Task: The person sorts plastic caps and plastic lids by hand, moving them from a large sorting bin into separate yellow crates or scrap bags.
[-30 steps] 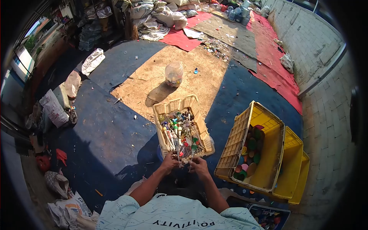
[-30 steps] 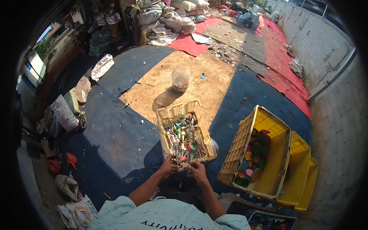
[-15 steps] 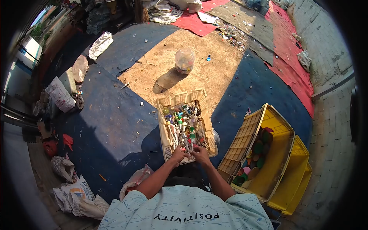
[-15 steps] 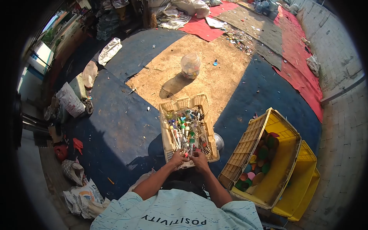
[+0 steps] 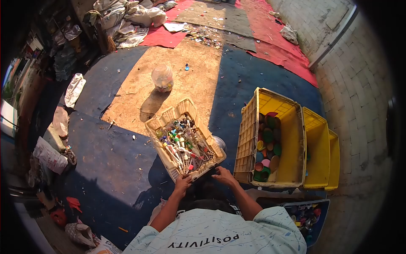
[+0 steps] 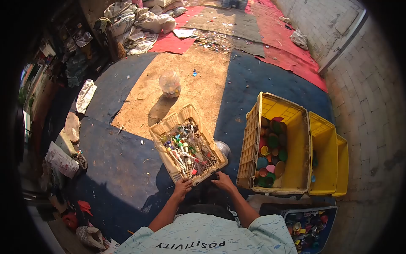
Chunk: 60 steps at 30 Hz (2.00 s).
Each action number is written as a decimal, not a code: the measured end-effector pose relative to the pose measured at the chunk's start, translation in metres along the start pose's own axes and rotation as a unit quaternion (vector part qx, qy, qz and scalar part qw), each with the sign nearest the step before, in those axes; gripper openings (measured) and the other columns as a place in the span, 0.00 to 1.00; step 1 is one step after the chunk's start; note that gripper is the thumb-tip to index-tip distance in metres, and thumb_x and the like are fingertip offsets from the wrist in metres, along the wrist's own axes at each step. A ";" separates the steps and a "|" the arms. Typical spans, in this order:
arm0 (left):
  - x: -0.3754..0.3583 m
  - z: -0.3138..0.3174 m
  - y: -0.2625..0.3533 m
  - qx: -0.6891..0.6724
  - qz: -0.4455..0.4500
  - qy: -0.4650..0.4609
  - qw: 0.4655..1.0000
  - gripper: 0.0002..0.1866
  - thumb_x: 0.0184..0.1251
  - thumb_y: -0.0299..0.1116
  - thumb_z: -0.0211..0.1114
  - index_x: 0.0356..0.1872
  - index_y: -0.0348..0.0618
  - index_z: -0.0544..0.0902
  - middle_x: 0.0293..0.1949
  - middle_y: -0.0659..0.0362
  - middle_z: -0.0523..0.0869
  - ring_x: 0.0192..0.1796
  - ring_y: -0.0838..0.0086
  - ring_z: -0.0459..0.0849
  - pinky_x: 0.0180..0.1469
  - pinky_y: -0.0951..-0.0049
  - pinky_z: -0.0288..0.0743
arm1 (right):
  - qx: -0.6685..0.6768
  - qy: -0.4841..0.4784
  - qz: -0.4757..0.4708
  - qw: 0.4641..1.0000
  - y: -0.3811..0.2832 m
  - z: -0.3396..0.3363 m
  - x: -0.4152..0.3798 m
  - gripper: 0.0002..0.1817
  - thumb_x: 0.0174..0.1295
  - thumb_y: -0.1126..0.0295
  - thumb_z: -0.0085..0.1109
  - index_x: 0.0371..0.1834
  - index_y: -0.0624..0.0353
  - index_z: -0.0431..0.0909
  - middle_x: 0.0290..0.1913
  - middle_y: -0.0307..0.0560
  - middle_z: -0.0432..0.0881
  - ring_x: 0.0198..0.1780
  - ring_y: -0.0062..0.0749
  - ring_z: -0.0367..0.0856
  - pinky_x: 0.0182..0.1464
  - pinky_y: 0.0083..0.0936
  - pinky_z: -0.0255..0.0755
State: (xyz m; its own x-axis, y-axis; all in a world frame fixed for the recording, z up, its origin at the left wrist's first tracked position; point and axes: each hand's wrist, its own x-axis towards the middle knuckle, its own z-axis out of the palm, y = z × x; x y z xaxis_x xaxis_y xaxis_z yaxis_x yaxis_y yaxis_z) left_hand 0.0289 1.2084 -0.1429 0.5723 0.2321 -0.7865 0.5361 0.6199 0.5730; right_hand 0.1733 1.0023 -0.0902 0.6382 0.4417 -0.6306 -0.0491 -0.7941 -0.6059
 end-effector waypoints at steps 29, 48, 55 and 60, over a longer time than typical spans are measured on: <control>-0.278 0.276 -0.276 0.290 0.014 -0.421 0.860 0.11 0.68 0.34 0.64 0.46 0.41 0.75 0.35 0.61 0.80 0.36 0.75 0.82 0.44 0.70 0.81 | 0.385 0.326 0.113 0.856 0.292 0.181 -0.520 0.34 0.60 0.57 0.66 0.65 0.62 0.67 0.57 0.60 0.78 0.56 0.43 0.80 0.57 0.33 0.73; -0.440 0.447 -0.528 0.368 0.006 -0.485 0.793 0.10 0.71 0.35 0.62 0.46 0.42 0.76 0.35 0.65 0.80 0.33 0.82 0.77 0.38 0.78 0.73 | 0.600 0.566 0.189 0.532 0.489 0.221 -0.786 0.22 0.64 0.68 0.62 0.60 0.64 0.72 0.49 0.47 0.81 0.41 0.21 0.79 0.40 0.19 0.74; -0.465 0.502 -0.589 0.282 0.003 -0.444 0.851 0.13 0.69 0.38 0.64 0.45 0.40 0.77 0.33 0.65 0.80 0.30 0.86 0.75 0.32 0.85 0.70 | 0.483 0.514 0.174 0.687 0.592 0.140 -0.804 0.21 0.62 0.69 0.62 0.57 0.65 0.74 0.44 0.49 0.84 0.38 0.22 0.81 0.44 0.22 0.75; -0.464 0.514 -0.571 0.206 0.076 -0.362 0.906 0.13 0.70 0.38 0.63 0.47 0.40 0.77 0.37 0.61 0.82 0.33 0.84 0.77 0.38 0.83 0.72 | 0.355 0.465 0.136 0.800 0.625 0.032 -0.829 0.20 0.62 0.69 0.62 0.56 0.65 0.75 0.40 0.47 0.84 0.37 0.23 0.81 0.42 0.22 0.76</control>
State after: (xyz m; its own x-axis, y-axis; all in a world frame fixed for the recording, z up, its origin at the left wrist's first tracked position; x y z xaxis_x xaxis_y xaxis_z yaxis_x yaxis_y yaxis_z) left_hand -0.2242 0.3617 0.0130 0.8361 -0.3535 -0.4195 0.5178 0.2559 0.8163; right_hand -0.4108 0.1533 0.0382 0.8084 -0.4709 -0.3531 -0.4971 -0.2250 -0.8380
